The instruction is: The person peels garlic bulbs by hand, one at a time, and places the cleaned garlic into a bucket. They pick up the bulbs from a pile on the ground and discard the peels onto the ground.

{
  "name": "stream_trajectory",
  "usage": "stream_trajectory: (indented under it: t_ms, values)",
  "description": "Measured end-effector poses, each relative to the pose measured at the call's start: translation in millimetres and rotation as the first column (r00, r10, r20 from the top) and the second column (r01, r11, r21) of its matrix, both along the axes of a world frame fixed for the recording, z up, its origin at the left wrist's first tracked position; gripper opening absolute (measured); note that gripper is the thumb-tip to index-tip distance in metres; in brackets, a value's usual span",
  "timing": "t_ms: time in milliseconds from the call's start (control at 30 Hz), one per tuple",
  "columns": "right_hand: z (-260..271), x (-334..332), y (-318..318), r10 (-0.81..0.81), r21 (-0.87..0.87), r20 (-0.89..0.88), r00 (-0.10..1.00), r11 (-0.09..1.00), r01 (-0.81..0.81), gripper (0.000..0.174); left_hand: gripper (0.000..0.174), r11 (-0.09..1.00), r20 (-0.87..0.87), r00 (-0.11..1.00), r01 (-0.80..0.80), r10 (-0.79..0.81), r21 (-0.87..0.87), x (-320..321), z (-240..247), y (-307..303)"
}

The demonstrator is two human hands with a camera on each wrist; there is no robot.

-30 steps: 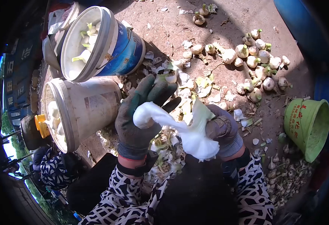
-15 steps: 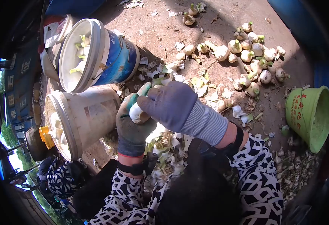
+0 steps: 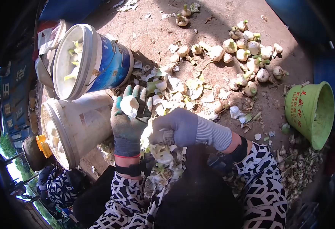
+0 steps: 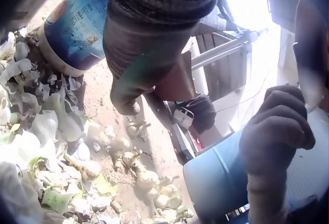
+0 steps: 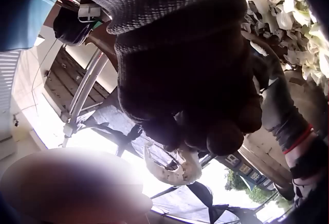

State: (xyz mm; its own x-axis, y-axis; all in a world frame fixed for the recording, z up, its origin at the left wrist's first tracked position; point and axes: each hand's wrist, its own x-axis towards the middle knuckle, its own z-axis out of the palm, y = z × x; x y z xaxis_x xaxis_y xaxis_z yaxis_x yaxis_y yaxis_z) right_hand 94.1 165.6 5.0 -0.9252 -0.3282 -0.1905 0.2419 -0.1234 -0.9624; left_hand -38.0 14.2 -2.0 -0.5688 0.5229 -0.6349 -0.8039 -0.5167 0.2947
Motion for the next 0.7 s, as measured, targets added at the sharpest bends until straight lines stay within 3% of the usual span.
stream_trajectory:
  t_ms: [33,100,133,167,233,267,300,333,367,400,433,467,500,533,567,600,633,667,700]
  values:
    - [-7,-1,-8,0.139,0.379,0.007,0.990,0.916,-0.131,0.023,0.055,0.999,0.030,0.999,-0.028,0.028,-0.023,-6,2,1]
    - [-33,14,-30,0.243,0.610,-0.084,0.966,0.780,-0.143,0.032,0.062,0.975,-0.109,0.985,-0.109,0.132,0.196,-36,26,-3]
    - [-43,18,-32,0.334,0.697,0.096,0.938,0.650,-0.302,0.042,0.067,0.955,-0.172,0.970,-0.124,0.174,0.270,-51,47,-7]
    - [-45,17,-28,0.339,0.697,0.095,0.936,0.649,-0.306,0.042,0.072,0.931,-0.237,0.946,-0.132,0.220,0.340,-63,64,-10]
    - [-50,11,-7,0.059,0.890,0.124,0.991,0.434,-0.137,0.052,0.080,0.953,-0.366,0.888,-0.211,0.279,0.216,-73,77,-10]
    - [-62,7,3,-0.016,0.948,-0.042,0.999,0.315,0.045,0.051,0.080,0.965,-0.419,0.875,-0.169,0.240,0.200,-73,67,-14]
    - [-79,0,11,-0.070,0.958,-0.212,0.975,0.180,0.221,0.049,0.075,0.992,-0.467,0.876,-0.088,0.121,0.093,-64,59,-13]
    - [-101,-12,18,-0.079,0.971,-0.194,0.978,0.129,0.203,0.047,0.066,0.999,-0.436,0.899,-0.038,0.037,0.005,-51,46,-11]
    - [-120,-25,24,-0.088,0.980,-0.172,0.981,0.083,0.179,0.044,0.058,0.974,-0.482,0.872,-0.032,-0.082,-0.224,-31,33,-2]
    - [-136,-34,29,-0.124,0.981,-0.053,0.991,0.177,0.075,0.043,0.054,0.931,-0.530,0.809,0.057,-0.255,-0.361,-14,13,2]
    - [-145,-41,31,-0.145,0.963,0.066,0.987,0.269,-0.025,0.043,0.052,0.882,-0.607,0.673,0.148,-0.422,-0.448,-1,-8,-2]
    - [-147,-38,30,-0.177,0.953,-0.037,0.984,0.290,0.088,0.039,0.058,0.812,-0.595,0.606,0.156,-0.528,-0.563,19,-12,10]
    - [-145,-35,25,-0.156,0.952,-0.040,0.987,0.293,0.084,0.039,0.066,0.655,-0.597,0.371,0.039,-0.711,-0.755,29,-40,5]
    - [-143,-30,17,-0.430,0.629,-0.056,0.901,0.686,0.366,0.036,0.072,0.489,-0.519,0.078,-0.240,-0.851,-0.838,37,-52,6]
    - [-140,-26,11,-0.637,0.117,0.089,0.766,0.770,0.627,0.033,0.073,0.495,-0.521,-0.008,-0.326,-0.853,-0.805,44,-54,11]
    - [-116,-23,7,-0.566,-0.202,0.433,0.701,0.697,0.688,0.035,0.071,0.509,-0.546,0.028,-0.323,-0.837,-0.798,50,-56,14]
    - [-108,-17,2,-0.472,-0.461,0.454,0.756,0.601,0.653,0.038,0.070,0.524,-0.568,0.062,-0.315,-0.821,-0.792,55,-61,14]
    - [-101,-13,-3,-0.476,-0.487,0.426,0.770,0.596,0.638,0.038,0.066,0.628,-0.681,0.141,-0.287,-0.719,-0.723,56,-69,13]
    - [-89,-11,-7,-0.483,-0.512,0.400,0.779,0.587,0.627,0.038,0.063,0.614,-0.670,0.126,-0.306,-0.732,-0.728,55,-50,16]
